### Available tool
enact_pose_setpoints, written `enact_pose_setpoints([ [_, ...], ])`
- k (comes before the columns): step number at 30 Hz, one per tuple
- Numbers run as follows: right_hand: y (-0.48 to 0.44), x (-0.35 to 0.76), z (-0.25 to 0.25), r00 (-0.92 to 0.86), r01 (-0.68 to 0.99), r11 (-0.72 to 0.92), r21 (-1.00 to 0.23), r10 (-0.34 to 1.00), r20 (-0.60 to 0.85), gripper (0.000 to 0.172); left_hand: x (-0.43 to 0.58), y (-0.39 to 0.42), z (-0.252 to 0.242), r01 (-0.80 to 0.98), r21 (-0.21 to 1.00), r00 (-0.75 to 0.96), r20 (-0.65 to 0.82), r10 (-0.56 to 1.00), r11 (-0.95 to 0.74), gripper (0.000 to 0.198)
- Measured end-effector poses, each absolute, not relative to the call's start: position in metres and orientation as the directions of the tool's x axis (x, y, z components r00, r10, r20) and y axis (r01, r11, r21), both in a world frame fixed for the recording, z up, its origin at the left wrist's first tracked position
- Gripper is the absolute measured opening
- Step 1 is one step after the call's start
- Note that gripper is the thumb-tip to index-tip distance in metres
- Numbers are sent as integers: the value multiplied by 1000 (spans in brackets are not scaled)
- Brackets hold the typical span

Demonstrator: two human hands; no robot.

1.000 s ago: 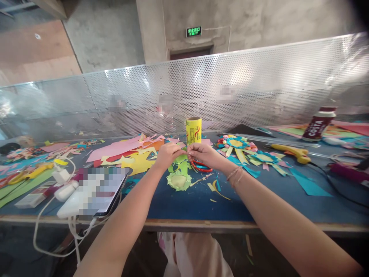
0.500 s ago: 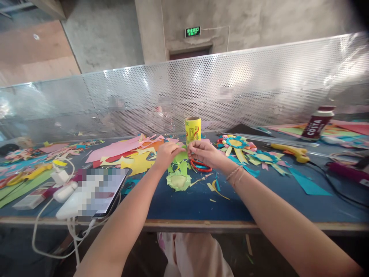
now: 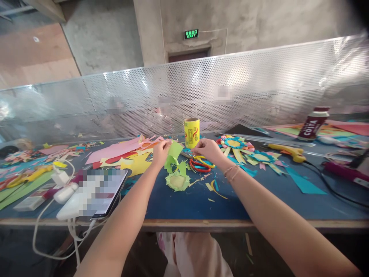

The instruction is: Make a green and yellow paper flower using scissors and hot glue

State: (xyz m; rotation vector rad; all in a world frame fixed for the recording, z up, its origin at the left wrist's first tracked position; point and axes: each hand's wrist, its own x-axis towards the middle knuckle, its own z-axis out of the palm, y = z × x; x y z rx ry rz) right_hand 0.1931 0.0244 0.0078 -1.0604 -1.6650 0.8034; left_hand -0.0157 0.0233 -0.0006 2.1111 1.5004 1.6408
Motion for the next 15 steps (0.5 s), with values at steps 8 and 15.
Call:
enact_pose_setpoints([
  [8,26,195,9,-175,166,392,-905,915,364,31,-16,22,-1,624,578,-29,690,723,-526,30],
  [15,26,195,11,-215,80,366,-927,915,343,28,-18,25,-1,638,590,-55,676,735,-495,31],
])
